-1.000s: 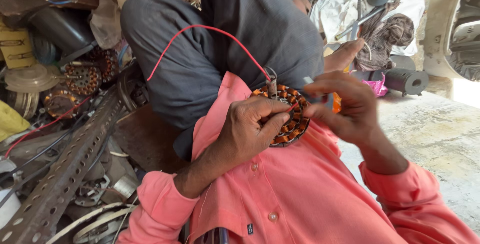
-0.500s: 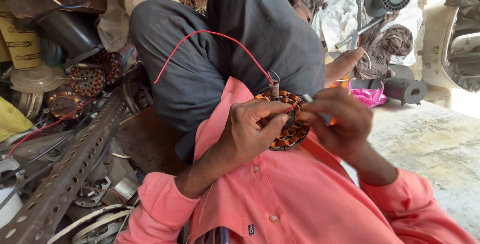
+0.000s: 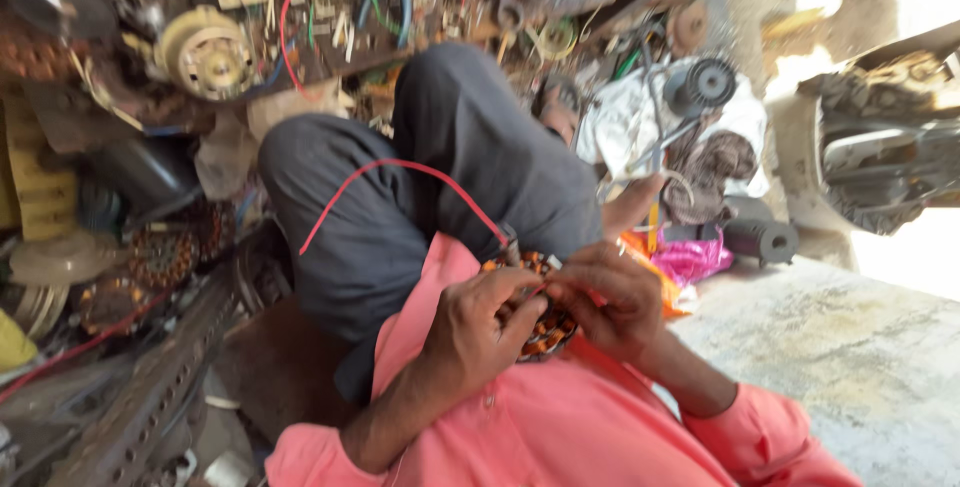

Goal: The person manipulates an electric motor stator by hand, threading copper wires and using scissors to trim insulation. They rotate the component to work on different sections of the winding.

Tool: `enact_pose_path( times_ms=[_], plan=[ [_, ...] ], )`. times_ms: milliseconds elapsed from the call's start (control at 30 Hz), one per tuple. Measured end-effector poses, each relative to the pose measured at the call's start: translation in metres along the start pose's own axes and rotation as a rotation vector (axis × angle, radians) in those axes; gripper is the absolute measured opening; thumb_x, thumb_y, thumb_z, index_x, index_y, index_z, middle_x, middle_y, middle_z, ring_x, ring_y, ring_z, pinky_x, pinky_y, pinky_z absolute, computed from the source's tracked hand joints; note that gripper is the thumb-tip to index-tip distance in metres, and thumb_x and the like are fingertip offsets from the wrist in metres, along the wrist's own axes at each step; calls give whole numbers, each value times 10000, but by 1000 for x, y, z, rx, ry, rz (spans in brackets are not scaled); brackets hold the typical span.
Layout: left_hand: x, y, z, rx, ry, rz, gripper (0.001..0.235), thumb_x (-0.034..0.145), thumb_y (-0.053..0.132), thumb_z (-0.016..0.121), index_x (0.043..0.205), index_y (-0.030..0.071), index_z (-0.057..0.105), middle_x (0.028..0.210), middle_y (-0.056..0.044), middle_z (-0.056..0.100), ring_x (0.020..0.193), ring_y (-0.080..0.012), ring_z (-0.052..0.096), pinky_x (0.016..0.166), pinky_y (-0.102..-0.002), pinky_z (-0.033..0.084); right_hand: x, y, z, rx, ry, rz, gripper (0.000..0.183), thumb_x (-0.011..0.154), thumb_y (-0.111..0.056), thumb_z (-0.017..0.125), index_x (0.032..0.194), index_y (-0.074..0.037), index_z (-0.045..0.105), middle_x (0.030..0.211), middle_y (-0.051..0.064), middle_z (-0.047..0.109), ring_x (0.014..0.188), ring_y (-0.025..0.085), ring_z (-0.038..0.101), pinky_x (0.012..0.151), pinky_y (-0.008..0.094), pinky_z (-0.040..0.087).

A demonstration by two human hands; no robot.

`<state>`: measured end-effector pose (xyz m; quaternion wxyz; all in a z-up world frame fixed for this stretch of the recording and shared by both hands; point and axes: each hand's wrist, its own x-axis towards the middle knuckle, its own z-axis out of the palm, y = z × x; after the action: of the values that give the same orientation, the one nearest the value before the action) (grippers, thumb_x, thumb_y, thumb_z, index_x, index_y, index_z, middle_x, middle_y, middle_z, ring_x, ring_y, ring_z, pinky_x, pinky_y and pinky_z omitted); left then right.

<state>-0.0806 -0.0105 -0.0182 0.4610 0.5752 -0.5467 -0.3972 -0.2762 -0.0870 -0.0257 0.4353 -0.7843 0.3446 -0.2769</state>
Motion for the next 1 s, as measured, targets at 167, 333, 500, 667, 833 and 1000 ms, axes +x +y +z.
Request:
enact_pose_path(
  times_ms=[167,333,500,667,833,1000],
  plan=[
    [-2,-2,2,30,-17,-54,109,825,93,787,915,52,742,846,-109,747,789,-271,736,699,-363,573,-9,5,1,253,-56,116,63,921,-47,745,975,-48,712,944,63,706,854,166,672,762,299,534],
    [-1,-2,2,-10,-5,-80,88,829,97,795,876,43,744,816,-89,753,752,-241,744,690,-340,575,-9,10,2,189,-77,131,62,912,-100,746,947,-53,724,913,50,718,785,138,684,693,284,544],
    [-3,-7,2,-128,48,-58,86,816,65,788,881,25,748,825,-85,771,743,-205,752,674,-311,578,-11,6,1,340,34,311,110,943,-86,676,1035,-56,725,902,52,755,825,141,713,733,281,570],
    [-7,-18,4,-208,-32,-222,88,787,49,809,867,27,782,729,-76,755,617,-157,726,568,-287,572,-12,7,-10,224,-105,96,90,927,-71,743,1014,-52,750,924,54,763,857,151,735,761,286,574],
    [-7,-28,7,-166,-12,-170,100,747,40,824,837,22,785,709,-75,750,605,-119,737,536,-274,567,-5,11,-5,310,-53,184,136,900,-114,792,1017,-46,774,867,60,745,784,165,702,702,307,559],
    [-7,-34,8,-219,-79,-261,61,744,21,820,790,5,783,682,-90,722,576,-103,711,508,-267,547,-4,10,-9,221,-127,170,112,918,-150,779,959,-54,740,872,41,748,797,157,708,708,307,557]
  ],
)
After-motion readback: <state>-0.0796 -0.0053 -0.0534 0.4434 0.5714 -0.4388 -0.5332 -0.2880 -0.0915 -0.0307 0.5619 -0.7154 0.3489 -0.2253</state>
